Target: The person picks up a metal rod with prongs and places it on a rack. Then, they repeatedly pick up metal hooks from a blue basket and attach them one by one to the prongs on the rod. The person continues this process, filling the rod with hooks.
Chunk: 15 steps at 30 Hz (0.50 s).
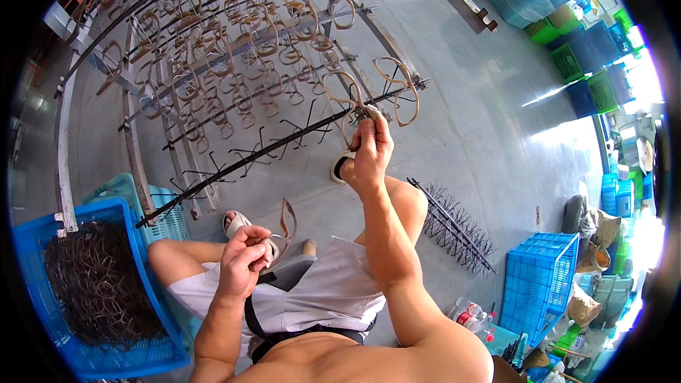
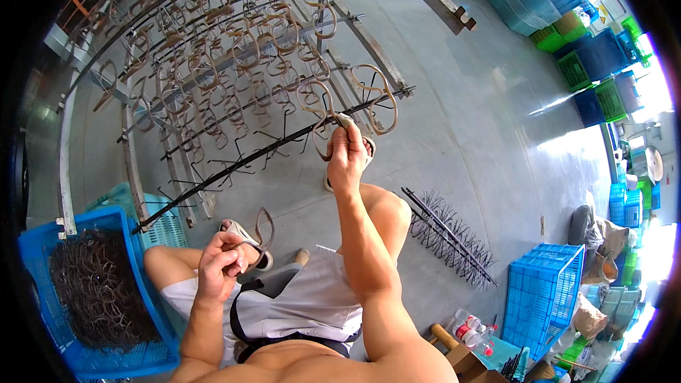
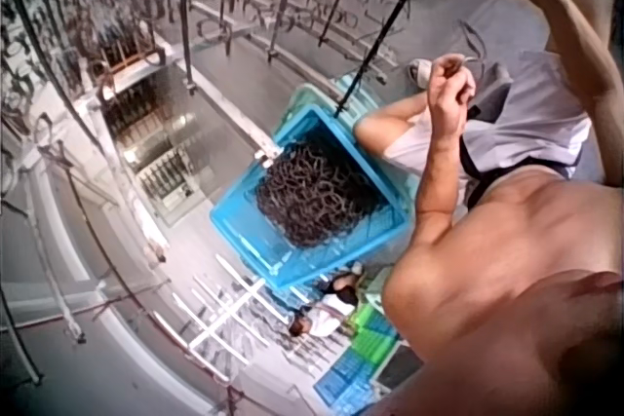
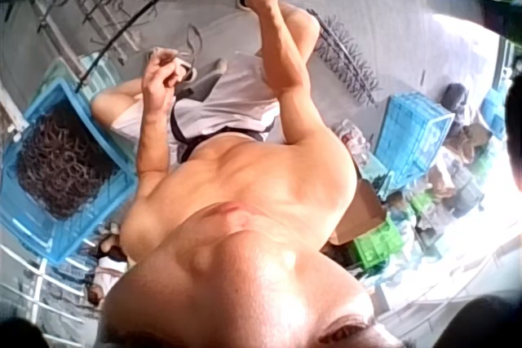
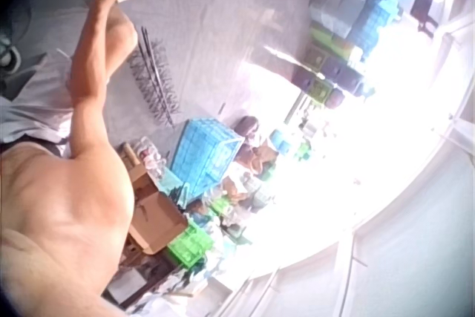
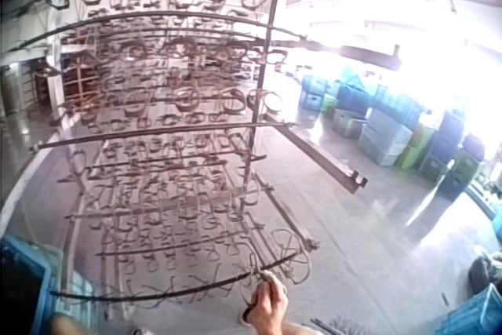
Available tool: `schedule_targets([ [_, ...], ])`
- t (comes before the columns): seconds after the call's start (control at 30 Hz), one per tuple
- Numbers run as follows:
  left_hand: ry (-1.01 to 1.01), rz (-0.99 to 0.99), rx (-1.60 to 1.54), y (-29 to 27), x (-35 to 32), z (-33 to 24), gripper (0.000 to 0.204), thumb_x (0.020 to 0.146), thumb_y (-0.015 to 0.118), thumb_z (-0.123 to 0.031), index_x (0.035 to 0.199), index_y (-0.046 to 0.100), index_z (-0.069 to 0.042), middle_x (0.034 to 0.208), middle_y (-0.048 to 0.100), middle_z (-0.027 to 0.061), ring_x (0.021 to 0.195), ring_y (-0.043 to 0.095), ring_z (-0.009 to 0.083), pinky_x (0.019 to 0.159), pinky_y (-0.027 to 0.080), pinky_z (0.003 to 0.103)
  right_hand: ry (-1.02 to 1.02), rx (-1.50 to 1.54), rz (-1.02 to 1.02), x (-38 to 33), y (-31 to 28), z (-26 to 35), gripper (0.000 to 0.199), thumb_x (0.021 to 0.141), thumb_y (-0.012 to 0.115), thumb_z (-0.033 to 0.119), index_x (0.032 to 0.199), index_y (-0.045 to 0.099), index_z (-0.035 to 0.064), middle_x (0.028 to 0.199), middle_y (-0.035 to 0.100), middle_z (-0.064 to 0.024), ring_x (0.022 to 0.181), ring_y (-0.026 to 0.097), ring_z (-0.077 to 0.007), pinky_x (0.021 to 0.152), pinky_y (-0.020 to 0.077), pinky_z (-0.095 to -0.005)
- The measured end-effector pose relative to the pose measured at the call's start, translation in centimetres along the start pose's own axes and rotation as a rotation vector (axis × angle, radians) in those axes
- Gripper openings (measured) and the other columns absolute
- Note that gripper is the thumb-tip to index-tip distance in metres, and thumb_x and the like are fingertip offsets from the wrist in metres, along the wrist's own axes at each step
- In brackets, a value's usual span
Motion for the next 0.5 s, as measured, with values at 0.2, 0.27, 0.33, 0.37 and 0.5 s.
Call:
schedule_targets([
  [0.2,0.007,0.025,0.007,0.6,0.2,-0.1,0.023,0.082,0.046,-0.005,0.103,0.052,0.000,0.073,0.054,0.0074,0.059,0.045,0.0090,0.050,0.032,0.017,-0.041,-0.107,0.001,0.3,-0.2,0.2,0.019,0.090,0.050,0.008,0.105,0.059,0.0017,0.054,0.041,0.0051,0.047,0.036,-0.0036,0.044,0.0303,-0.0194],
  [0.27,0.004,0.040,-0.003,0.9,0.2,-0.1,0.023,0.082,0.046,-0.004,0.103,0.052,0.000,0.073,0.054,0.0077,0.060,0.045,0.0091,0.051,0.032,0.017,-0.035,-0.177,0.009,0.2,-0.1,1.0,0.019,0.090,0.051,0.008,0.106,0.059,0.0024,0.055,0.042,0.0053,0.049,0.036,-0.0033,0.044,0.0300,-0.0192],
  [0.33,0.005,0.058,-0.011,1.5,0.1,-0.4,0.023,0.082,0.046,-0.004,0.104,0.052,0.001,0.073,0.054,0.0079,0.060,0.045,0.0092,0.051,0.033,0.018,-0.031,-0.207,0.016,0.4,-0.2,1.2,0.019,0.090,0.051,0.009,0.106,0.059,0.0028,0.057,0.042,0.0055,0.050,0.035,-0.0030,0.045,0.0297,-0.0189],
  [0.37,0.014,0.057,-0.003,1.6,0.1,-0.6,0.023,0.082,0.046,-0.004,0.104,0.052,0.001,0.073,0.054,0.0079,0.060,0.045,0.0092,0.051,0.033,0.018,-0.028,-0.206,0.021,0.6,-0.4,1.0,0.019,0.090,0.051,0.009,0.106,0.059,0.0027,0.058,0.043,0.0056,0.051,0.035,-0.0029,0.046,0.0297,-0.0187],
  [0.5,0.029,0.052,0.020,1.7,-0.1,-0.5,0.024,0.082,0.046,-0.004,0.104,0.052,0.001,0.072,0.054,0.0080,0.059,0.043,0.0090,0.052,0.033,0.018,-0.004,-0.131,-0.031,1.2,-0.8,1.4,0.019,0.091,0.051,0.011,0.106,0.058,0.0027,0.063,0.044,0.0055,0.055,0.035,-0.0029,0.048,0.0301,-0.0181],
])
Point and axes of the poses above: each hand's wrist, its own x-axis towards the middle knuckle, its own y-axis out of the palm, z = x × y, the point moved 5 cm from there along x, towards the middle knuckle
